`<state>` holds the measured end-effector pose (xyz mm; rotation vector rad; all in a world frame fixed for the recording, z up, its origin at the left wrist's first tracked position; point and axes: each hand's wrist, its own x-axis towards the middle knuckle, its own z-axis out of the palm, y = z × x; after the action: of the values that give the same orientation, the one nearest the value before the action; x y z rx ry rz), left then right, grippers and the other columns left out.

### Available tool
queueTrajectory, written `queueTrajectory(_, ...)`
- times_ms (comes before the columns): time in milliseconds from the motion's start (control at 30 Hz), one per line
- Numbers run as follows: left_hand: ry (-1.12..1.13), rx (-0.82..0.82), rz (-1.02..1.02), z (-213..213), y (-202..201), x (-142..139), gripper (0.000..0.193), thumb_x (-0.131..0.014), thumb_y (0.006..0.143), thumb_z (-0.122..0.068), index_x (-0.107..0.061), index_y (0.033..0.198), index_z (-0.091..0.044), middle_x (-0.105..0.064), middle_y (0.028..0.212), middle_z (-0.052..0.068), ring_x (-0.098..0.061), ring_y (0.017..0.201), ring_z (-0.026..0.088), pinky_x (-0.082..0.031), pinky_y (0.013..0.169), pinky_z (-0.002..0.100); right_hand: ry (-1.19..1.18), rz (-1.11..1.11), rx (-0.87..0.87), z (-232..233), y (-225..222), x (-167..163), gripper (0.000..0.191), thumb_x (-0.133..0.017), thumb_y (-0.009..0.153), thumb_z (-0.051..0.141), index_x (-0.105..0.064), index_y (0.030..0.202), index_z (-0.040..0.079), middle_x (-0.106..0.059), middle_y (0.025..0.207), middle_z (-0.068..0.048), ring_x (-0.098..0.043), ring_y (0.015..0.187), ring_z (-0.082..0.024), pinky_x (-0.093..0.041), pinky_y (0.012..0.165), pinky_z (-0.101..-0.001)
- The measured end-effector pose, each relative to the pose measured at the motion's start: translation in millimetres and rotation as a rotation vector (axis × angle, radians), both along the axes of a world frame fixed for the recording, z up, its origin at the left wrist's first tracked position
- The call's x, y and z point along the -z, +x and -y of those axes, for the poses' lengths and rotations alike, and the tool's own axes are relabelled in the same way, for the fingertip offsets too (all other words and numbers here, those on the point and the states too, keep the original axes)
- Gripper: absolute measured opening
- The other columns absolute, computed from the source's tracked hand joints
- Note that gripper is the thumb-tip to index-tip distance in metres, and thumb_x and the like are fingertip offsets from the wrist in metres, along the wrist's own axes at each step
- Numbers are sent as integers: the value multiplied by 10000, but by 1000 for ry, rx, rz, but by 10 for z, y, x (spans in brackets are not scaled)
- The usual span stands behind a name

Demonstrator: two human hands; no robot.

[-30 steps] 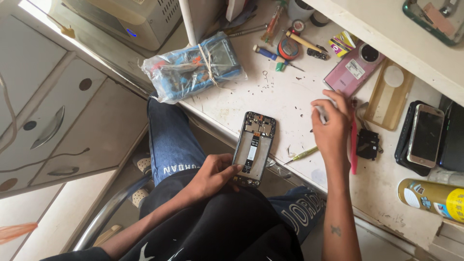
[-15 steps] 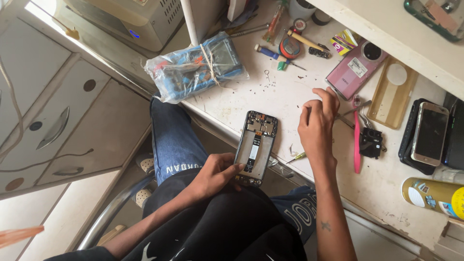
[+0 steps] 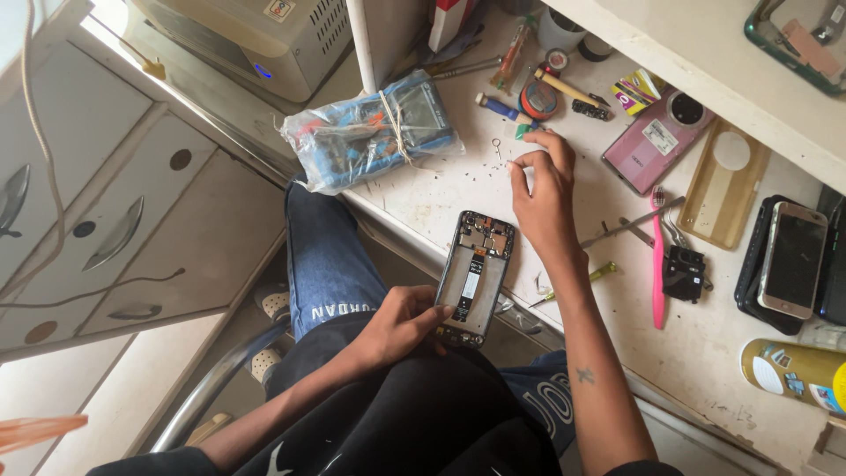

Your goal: The person sits at a cluttered repair bench holding an opened smartphone and works on its internals. They use tweezers to lift and reposition small components, pry at the board, peel a strip from inside the chassis, and handle a removed black part while rechecking the phone body.

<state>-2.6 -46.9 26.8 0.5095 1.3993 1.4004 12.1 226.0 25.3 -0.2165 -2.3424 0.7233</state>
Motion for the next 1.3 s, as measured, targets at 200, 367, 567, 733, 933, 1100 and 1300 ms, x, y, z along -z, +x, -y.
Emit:
queueTrajectory(200, -41, 5, 3, 1, 5, -3, 375, -586, 1010, -224, -674, 1131, 120, -768, 879, 162, -722, 659, 172, -608, 606, 294, 6, -84, 204, -275, 351, -16, 72, -651, 1037, -79, -615, 1055, -20, -629, 1300, -158, -628, 1255, -329, -498, 1083, -445)
queueTrajectory(367, -26, -3, 25, 7, 0, 24, 369, -588, 1012, -223, -676, 1110, 122, -761, 906, 174, -716, 688, 168, -619, 608, 300, -233, -118, 312, -340, 1037, -121, 99, -554, 1095, -95, -600, 1155, -30, -608, 1348, -128, -649, 1235, -246, -560, 999, -324)
queueTrajectory(567, -48, 5, 43, 1, -23, 32, 362, -586, 1002, -219, -668, 1117, 114, -777, 931, 181, -748, 752, 189, -634, 611, 311, 8, 25, 522, -139, 1487, -184, 123, -599, 976, -124, -603, 1075, -52, -698, 1201, -167, -636, 1030, -338, -512, 926, -405)
queueTrajectory(733, -73, 14, 31, 9, -47, -15, 355, -583, 1001, -211, -675, 1128, 108, -782, 941, 190, -766, 807, 206, -643, 633, 320, 110, 121, 364, 123, 1446, -164, 233, -600, 956, -107, -635, 1183, -69, -643, 1305, -229, -592, 1335, -408, -489, 1139, -474)
queueTrajectory(933, -70, 7, 38, 5, -52, -19, 361, -585, 989, -211, -681, 1127, 108, -781, 955, 185, -757, 813, 211, -637, 637, 332, 166, 160, 319, 346, 1298, -167, 241, -632, 943, -61, -690, 1178, -67, -631, 1344, -235, -498, 1402, -422, -402, 1176, -538)
queueTrajectory(1100, -73, 10, 16, -2, -49, 12, 374, -582, 997, -221, -693, 1123, 113, -782, 950, 193, -754, 804, 215, -639, 641, 329, 166, 86, 310, 82, 1021, -215, 175, -655, 971, -41, -687, 1143, -46, -664, 1230, -192, -640, 1202, -383, -499, 1047, -456)
queueTrajectory(1300, -63, 2, 1, -6, -53, 27, 367, -584, 985, -227, -672, 1145, 91, -783, 943, 185, -768, 800, 205, -644, 624, 327, -72, 74, 226, -441, 337, -193, 135, -702, 941, -38, -717, 1071, -11, -684, 942, -145, -654, 690, -276, -521, 664, -407)
